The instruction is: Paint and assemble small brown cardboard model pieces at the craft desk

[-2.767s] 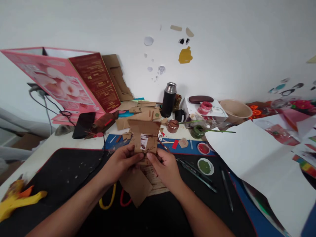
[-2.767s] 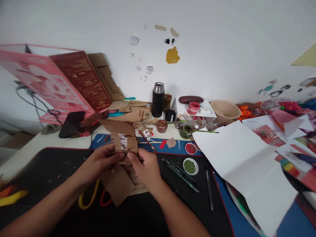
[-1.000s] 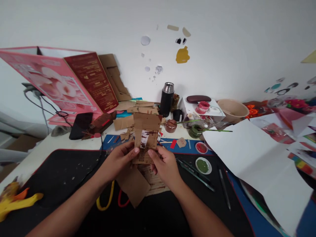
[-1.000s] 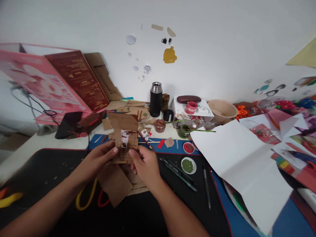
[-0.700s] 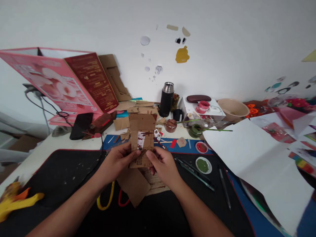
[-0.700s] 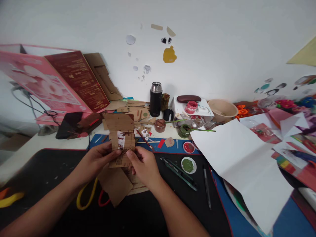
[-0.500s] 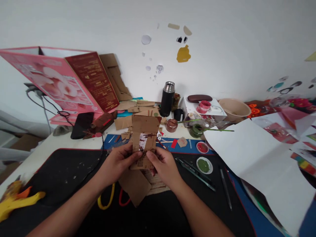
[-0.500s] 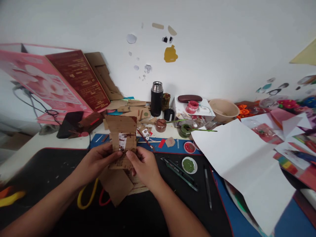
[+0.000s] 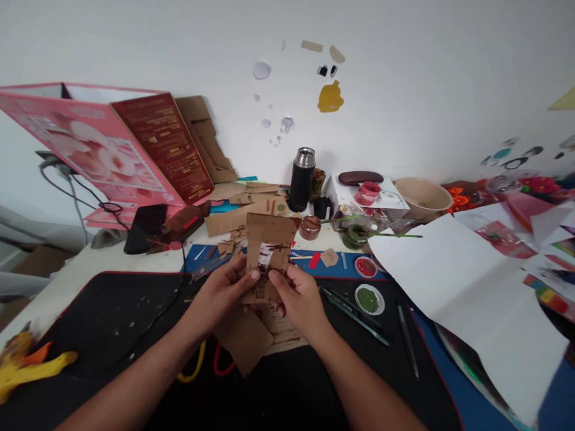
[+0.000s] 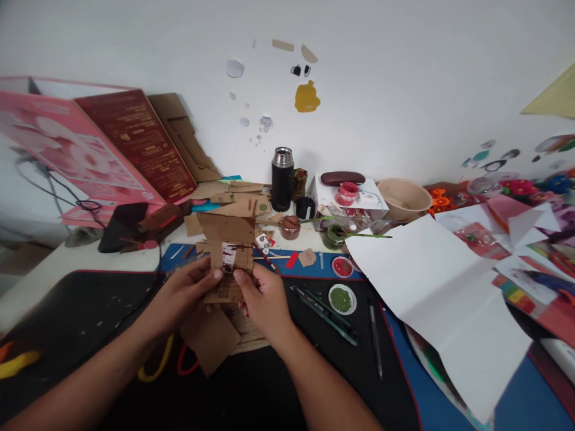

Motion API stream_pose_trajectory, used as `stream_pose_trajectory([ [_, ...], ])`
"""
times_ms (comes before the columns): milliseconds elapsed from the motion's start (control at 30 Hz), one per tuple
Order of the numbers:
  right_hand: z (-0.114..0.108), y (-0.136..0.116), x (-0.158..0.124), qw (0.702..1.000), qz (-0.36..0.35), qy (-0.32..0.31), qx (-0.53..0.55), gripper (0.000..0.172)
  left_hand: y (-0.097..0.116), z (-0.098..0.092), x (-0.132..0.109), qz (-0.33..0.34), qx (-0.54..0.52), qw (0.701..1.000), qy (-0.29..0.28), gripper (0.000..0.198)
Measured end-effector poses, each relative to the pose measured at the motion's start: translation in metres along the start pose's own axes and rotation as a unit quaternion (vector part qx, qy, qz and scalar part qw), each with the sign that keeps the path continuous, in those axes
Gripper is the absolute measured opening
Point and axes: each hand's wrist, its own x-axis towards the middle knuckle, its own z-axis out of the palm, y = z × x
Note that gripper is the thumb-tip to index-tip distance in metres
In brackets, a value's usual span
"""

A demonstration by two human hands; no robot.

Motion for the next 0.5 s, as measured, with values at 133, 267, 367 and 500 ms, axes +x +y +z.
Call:
stream_pose_trajectory([
  [133, -0.001, 0.000, -0.001, 1.000, -0.021, 0.007, 0.006, 0.053, 0.007, -0.005, -0.006, -0.030, 0.021, 0.999, -0.026, 0.058],
  [267, 0.000, -0.003, -0.001, 0.999, -0.009, 0.001, 0.043, 0.055, 0.011, -0.004, -0.010, -0.043, 0.056, 0.997, -0.032, 0.042],
  [367, 0.000, -0.007, 0.000, 0.995, 0.019, -0.026, 0.095, 0.059, 0.012, -0.003, -0.011, 0.001, 0.061, 0.998, 0.015, 0.037],
  [500, 0.000, -0.006, 0.001, 0.992, 0.033, -0.064, 0.104, 0.057, 0.010, -0.004, -0.010, 0.039, 0.103, 0.993, 0.042, 0.034],
])
